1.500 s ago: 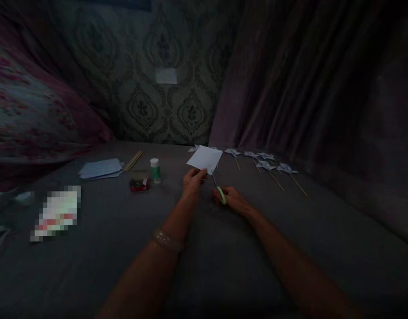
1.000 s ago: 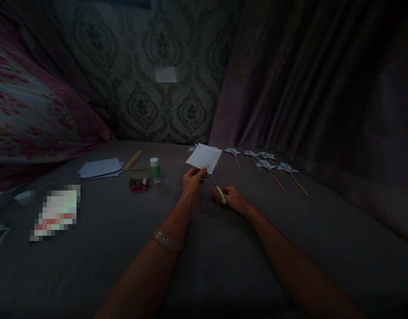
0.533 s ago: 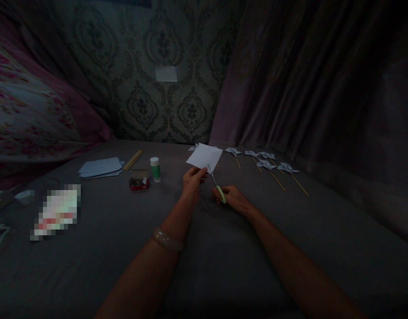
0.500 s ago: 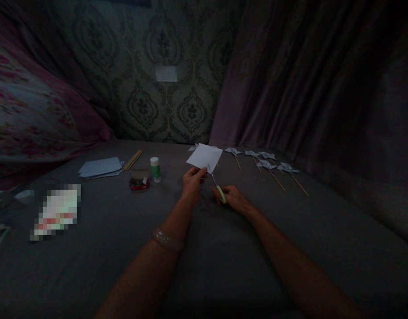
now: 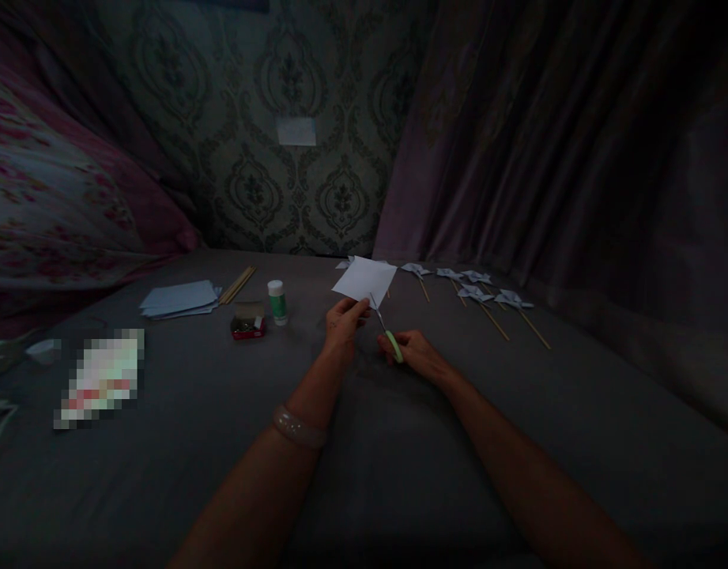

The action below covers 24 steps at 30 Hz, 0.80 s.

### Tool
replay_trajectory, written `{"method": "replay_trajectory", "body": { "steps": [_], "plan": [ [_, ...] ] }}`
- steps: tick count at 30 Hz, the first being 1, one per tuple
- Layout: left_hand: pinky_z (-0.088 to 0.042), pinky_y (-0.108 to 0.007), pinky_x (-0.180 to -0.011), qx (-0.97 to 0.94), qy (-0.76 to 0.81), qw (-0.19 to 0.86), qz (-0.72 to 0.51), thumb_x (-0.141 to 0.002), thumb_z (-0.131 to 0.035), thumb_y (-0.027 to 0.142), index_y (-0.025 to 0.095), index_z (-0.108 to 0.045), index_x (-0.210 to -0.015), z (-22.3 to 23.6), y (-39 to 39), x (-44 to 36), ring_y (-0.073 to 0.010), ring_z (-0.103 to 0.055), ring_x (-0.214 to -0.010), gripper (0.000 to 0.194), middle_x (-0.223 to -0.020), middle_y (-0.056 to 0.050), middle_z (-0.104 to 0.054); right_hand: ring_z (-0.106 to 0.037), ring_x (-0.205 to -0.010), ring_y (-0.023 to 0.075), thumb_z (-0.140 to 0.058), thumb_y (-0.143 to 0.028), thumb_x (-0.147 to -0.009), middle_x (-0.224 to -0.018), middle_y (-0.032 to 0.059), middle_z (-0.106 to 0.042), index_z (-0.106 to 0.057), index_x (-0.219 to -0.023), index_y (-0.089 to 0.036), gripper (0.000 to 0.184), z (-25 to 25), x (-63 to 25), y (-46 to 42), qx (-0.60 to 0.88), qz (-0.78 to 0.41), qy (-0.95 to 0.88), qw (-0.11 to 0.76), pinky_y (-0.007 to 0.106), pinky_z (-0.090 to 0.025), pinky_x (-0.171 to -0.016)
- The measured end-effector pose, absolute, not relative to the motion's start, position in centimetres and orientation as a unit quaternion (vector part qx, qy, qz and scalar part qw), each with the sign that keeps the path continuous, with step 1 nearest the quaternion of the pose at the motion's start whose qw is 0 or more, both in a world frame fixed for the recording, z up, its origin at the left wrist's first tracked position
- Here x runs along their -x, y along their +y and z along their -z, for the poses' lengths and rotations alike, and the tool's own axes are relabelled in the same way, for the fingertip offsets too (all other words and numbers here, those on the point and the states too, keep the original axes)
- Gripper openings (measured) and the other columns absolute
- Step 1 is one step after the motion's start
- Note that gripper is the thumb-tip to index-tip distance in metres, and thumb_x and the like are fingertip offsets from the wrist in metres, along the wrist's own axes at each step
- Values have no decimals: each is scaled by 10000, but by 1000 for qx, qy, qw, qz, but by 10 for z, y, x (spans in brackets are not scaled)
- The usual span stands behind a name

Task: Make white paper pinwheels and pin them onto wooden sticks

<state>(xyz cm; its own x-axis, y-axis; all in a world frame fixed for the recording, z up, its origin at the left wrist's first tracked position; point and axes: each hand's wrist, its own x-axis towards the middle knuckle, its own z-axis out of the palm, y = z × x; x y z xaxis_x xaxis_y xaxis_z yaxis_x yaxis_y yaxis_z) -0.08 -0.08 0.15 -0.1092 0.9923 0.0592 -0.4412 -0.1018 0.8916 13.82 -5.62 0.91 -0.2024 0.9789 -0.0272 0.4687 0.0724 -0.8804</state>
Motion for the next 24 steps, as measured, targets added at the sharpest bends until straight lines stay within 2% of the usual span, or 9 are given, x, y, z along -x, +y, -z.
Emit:
{"method": "replay_trajectory", "body": {
  "steps": [24],
  "plan": [
    [-375, -217, -534, -372, 366, 545, -656, -537, -780, 314, 165, -615, -649, -2, -2, 2, -101, -543, -588, 249, -644, -3, -610, -402, -492, 85, -625, -632, -631, -504, -22, -494, -545, -515, -158, 495, 0, -135, -52, 567, -398, -636, 340, 235, -303, -496]
  ]
}}
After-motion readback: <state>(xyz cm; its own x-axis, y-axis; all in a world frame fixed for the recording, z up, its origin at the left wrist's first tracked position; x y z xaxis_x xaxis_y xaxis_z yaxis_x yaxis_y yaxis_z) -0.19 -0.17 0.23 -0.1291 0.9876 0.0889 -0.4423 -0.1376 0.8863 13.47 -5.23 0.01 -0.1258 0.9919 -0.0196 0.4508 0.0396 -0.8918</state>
